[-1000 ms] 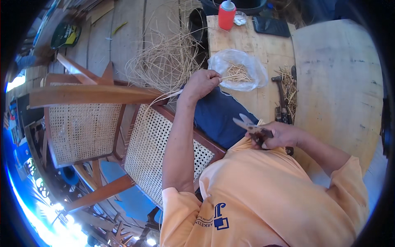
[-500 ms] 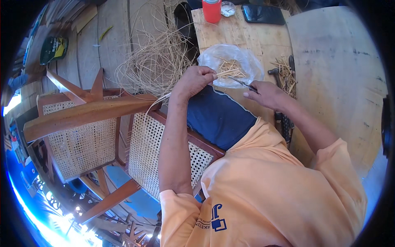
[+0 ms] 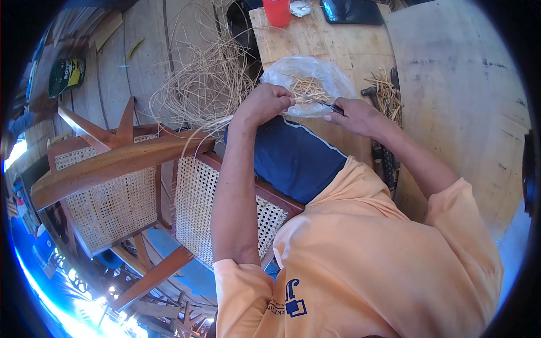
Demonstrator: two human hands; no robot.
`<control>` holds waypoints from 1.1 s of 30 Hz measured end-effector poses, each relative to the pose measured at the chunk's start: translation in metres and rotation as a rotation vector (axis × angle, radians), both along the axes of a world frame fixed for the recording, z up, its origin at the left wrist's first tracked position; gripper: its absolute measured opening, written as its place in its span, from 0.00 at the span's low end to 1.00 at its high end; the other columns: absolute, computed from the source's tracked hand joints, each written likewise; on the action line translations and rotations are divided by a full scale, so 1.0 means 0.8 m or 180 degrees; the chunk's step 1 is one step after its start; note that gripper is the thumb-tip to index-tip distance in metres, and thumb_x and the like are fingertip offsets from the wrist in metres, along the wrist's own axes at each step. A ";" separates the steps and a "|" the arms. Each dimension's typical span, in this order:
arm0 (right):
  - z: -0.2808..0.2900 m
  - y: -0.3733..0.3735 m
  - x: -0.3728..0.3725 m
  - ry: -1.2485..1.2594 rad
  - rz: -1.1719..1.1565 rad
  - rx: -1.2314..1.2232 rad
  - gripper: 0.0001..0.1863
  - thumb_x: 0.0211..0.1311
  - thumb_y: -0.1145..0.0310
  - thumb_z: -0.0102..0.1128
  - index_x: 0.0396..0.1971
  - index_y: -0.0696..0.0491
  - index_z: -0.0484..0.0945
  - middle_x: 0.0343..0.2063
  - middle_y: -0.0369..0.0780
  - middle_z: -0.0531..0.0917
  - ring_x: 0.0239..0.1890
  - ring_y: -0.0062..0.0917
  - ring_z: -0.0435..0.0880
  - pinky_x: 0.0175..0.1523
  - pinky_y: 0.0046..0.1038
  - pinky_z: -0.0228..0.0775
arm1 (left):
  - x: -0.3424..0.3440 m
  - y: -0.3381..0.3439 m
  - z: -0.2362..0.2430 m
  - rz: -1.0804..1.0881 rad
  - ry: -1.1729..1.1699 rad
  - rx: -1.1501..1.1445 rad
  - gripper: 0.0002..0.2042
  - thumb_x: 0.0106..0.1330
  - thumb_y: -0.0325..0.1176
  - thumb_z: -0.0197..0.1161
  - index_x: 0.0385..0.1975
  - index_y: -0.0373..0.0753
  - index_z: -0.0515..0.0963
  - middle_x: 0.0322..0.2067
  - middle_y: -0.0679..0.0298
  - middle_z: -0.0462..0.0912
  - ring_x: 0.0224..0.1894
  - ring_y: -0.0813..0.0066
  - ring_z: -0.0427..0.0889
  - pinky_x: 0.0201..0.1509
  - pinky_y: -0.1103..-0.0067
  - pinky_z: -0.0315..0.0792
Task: Caning the seat of a wooden chair by weaving and trimming cane strips.
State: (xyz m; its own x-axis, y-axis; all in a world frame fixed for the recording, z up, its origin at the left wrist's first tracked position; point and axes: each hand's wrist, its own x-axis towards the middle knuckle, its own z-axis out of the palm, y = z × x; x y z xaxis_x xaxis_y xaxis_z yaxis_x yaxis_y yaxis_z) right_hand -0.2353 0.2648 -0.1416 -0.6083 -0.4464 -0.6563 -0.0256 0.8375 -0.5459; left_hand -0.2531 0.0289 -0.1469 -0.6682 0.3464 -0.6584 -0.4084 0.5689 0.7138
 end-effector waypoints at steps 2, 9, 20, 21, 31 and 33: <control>-0.003 0.000 -0.002 -0.0041 -0.0015 0.0045 0.30 0.56 0.45 0.47 0.37 0.61 0.72 0.30 0.53 0.78 0.36 0.45 0.77 0.43 0.37 0.67 | -0.008 0.004 -0.007 -0.0133 0.0008 -0.0115 0.11 0.53 0.35 0.60 0.31 0.35 0.79 0.20 0.67 0.77 0.25 0.80 0.72 0.32 0.82 0.67; -0.020 0.002 -0.012 -0.0103 -0.0074 0.0287 0.26 0.56 0.48 0.49 0.33 0.61 0.74 0.24 0.50 0.77 0.29 0.40 0.77 0.38 0.35 0.66 | -0.019 0.013 -0.032 -0.0356 0.0110 -0.0447 0.10 0.50 0.35 0.60 0.28 0.38 0.80 0.20 0.62 0.79 0.23 0.72 0.77 0.32 0.77 0.70; 0.008 -0.025 0.007 -0.1089 -0.1195 -0.1291 0.09 0.55 0.66 0.54 0.26 0.57 0.73 0.15 0.32 0.71 0.17 0.14 0.69 0.23 0.19 0.63 | 0.026 0.027 0.030 -0.0623 0.0202 -0.0297 0.10 0.51 0.35 0.58 0.32 0.40 0.79 0.24 0.56 0.80 0.29 0.63 0.79 0.37 0.73 0.70; 0.007 -0.028 0.007 -0.1005 -0.1051 -0.1276 0.08 0.55 0.66 0.53 0.25 0.56 0.72 0.15 0.31 0.70 0.16 0.14 0.67 0.23 0.19 0.62 | 0.029 0.026 0.030 -0.0514 0.0259 -0.0247 0.10 0.52 0.35 0.58 0.32 0.40 0.79 0.25 0.55 0.79 0.30 0.62 0.79 0.37 0.73 0.70; 0.007 -0.017 -0.006 -0.0742 -0.1069 -0.1115 0.09 0.55 0.66 0.53 0.28 0.57 0.72 0.14 0.31 0.69 0.16 0.13 0.66 0.22 0.18 0.60 | 0.025 0.001 0.026 -0.0277 0.0455 -0.0506 0.11 0.53 0.37 0.57 0.31 0.38 0.79 0.27 0.52 0.79 0.31 0.58 0.78 0.39 0.71 0.70; 0.001 -0.013 -0.004 -0.0684 -0.1210 -0.1254 0.13 0.55 0.62 0.53 0.32 0.57 0.72 0.17 0.33 0.70 0.19 0.13 0.68 0.24 0.19 0.62 | 0.023 -0.002 0.018 -0.0251 0.0527 -0.0498 0.11 0.53 0.37 0.57 0.31 0.38 0.79 0.26 0.53 0.79 0.30 0.60 0.79 0.38 0.72 0.70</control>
